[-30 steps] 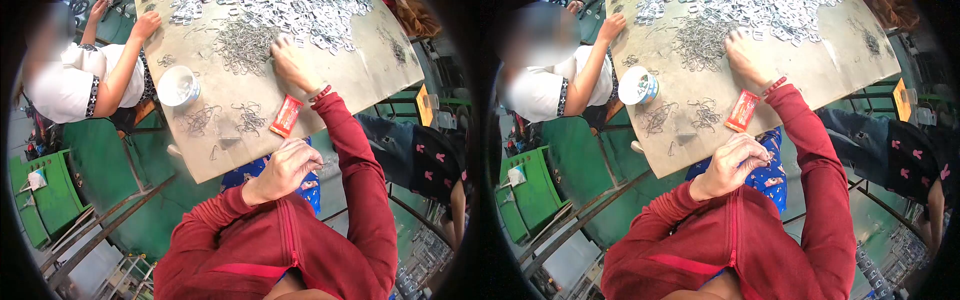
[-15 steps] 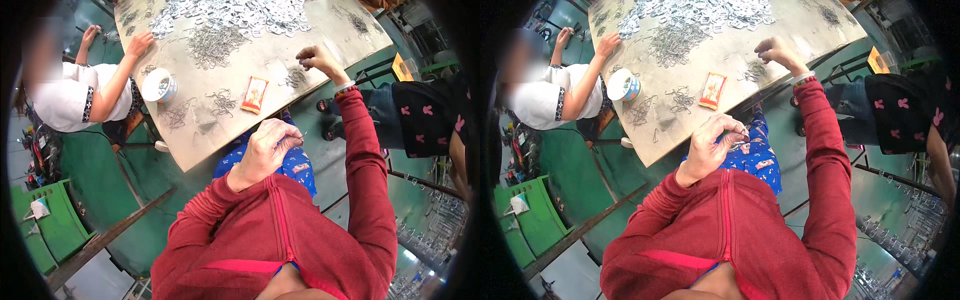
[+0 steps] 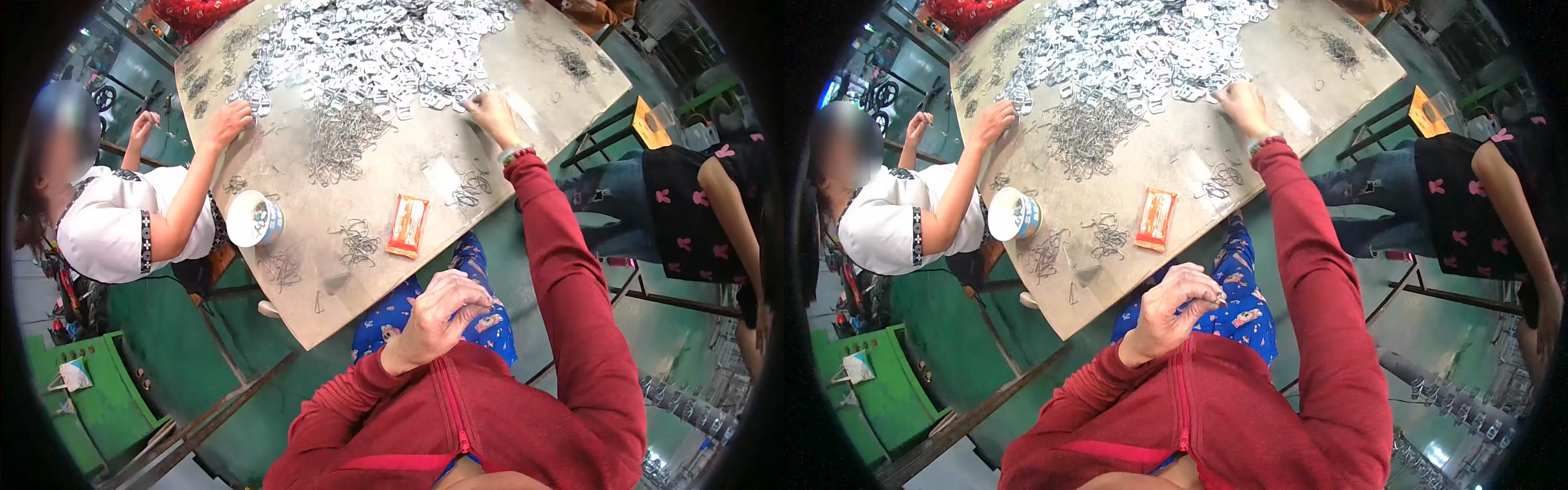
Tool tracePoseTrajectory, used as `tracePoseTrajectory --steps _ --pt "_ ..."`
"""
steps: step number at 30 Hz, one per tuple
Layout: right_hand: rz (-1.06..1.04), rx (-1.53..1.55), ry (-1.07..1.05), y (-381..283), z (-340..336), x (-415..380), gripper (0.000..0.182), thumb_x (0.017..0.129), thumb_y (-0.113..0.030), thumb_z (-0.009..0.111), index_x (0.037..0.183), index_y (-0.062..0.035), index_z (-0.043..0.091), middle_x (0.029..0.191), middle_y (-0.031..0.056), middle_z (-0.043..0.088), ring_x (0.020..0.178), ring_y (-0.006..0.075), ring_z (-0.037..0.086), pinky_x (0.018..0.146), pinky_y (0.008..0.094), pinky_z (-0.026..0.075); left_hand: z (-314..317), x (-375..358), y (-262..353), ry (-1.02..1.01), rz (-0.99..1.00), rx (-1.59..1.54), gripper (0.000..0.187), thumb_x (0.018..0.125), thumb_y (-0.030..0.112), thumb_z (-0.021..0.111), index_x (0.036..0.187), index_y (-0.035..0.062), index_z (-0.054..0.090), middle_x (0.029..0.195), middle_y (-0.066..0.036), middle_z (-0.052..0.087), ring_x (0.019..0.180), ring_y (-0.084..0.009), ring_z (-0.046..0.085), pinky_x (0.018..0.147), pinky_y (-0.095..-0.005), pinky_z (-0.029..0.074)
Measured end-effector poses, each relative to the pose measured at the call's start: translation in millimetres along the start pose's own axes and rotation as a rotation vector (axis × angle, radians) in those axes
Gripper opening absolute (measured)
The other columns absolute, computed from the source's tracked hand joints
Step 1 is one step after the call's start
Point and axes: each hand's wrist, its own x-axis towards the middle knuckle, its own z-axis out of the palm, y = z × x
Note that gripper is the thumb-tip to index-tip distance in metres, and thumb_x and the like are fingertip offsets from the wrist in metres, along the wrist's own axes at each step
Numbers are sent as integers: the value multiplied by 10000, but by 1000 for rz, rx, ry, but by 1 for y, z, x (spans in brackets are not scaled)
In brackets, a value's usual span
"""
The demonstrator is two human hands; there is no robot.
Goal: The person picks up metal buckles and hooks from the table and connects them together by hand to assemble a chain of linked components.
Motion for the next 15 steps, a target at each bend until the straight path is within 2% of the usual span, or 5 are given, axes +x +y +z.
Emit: tracePoseTrajectory --steps 2,7,8,13,15 --pt "-74 -68 56 -9 19 -1 403 748 -297 675 918 56 585 989 252 571 970 377 538 826 446 442 2 0 -2 -8 -21 -18 100 773 8 667 831 29 588 829 -76 646 802 -229 630 822 -387 460" --pt "44 174 71 -8 29 22 404 634 -191 777 928 44 629 856 212 657 809 313 650 735 382 498 4 6 -10 -49 7 -30 122 756 -4 674 843 28 595 821 -79 640 788 -230 622 806 -379 460" --pt "-44 153 136 -7 29 20 363 677 -174 758 952 27 631 854 177 666 778 243 660 699 338 517 5 7 -10 -51 15 -39 127 753 -4 676 844 28 596 819 -78 638 787 -230 622 800 -377 460" --pt "54 1049 -29 -17 -7 -53 300 827 -70 626 1100 56 608 878 100 647 746 133 634 662 227 524 13 11 -14 35 83 -58 168 721 -28 690 852 33 603 808 -71 629 784 -235 619 745 -350 464" --pt "78 1039 -90 -40 -41 -103 334 843 -37 596 1156 78 576 863 75 639 718 124 614 646 224 509 15 14 -14 90 92 -10 166 717 -30 694 848 35 617 799 -63 627 763 -226 613 709 -335 471"
